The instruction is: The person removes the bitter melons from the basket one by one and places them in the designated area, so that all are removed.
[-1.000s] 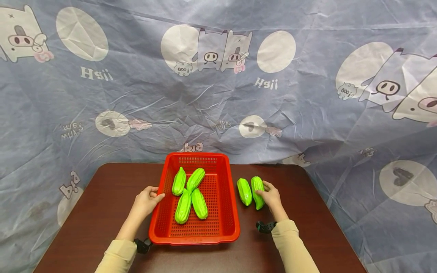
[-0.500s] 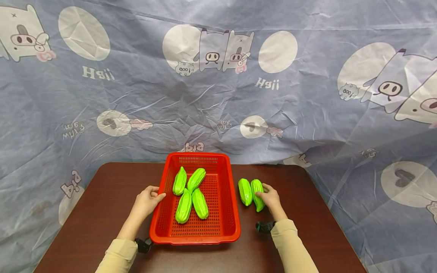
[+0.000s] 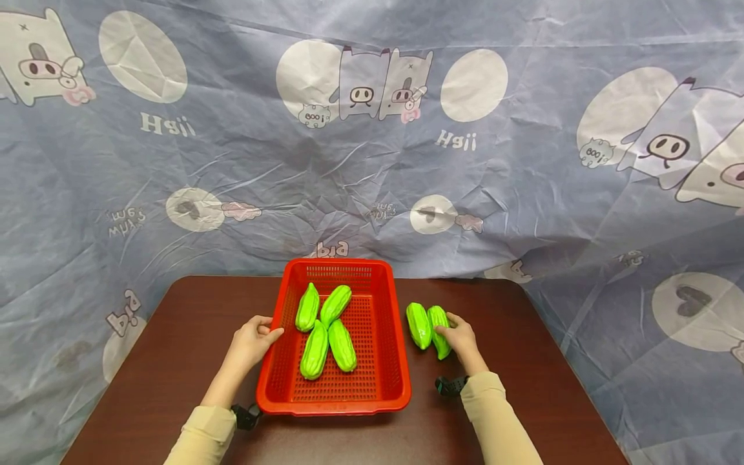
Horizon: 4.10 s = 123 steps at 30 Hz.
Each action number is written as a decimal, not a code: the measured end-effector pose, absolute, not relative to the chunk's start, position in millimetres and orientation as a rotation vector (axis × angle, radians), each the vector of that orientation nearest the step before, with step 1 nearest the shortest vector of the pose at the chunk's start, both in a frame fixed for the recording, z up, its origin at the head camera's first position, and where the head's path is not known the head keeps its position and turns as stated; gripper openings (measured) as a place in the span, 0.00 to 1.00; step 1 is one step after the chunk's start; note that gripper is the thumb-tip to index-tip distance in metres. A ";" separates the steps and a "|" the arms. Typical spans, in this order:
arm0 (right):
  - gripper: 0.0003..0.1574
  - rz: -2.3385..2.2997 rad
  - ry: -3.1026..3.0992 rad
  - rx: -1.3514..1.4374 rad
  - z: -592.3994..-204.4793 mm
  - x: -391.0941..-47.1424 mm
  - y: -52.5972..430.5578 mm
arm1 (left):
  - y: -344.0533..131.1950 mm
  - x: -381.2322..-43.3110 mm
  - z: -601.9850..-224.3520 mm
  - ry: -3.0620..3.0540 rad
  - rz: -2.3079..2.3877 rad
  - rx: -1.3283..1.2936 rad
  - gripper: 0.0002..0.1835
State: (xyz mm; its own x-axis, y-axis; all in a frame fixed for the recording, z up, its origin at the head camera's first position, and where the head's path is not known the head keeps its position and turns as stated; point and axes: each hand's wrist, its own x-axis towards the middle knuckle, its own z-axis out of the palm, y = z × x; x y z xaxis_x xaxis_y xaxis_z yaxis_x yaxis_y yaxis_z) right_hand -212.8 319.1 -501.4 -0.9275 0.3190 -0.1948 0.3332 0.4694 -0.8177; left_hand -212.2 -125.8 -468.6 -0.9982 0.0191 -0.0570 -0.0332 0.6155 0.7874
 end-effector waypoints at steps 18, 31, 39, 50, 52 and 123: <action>0.46 -1.538 2.647 0.588 -506.4 -210.5 318.2 | -127.3 -211.9 -471.4 2.774 1.332 -0.019 0.24; 0.45 -1.592 2.690 0.609 -489.6 -215.6 324.4 | -126.7 -214.7 -469.0 2.772 1.319 -0.024 0.24; 0.45 -1.689 2.734 0.525 -463.5 -219.0 316.7 | -127.1 -216.3 -469.7 2.772 1.324 -0.019 0.24; 0.46 -1.858 2.640 0.355 -432.1 -224.4 296.2 | -126.8 -216.0 -468.3 2.767 1.322 -0.026 0.24; 0.47 -1.868 2.626 0.326 -425.8 -225.0 290.6 | -126.8 -216.0 -467.2 2.770 1.316 -0.030 0.25; 0.48 -1.461 2.630 -0.013 -464.1 -242.8 134.3 | -125.1 -216.7 -469.6 2.742 1.354 -0.067 0.25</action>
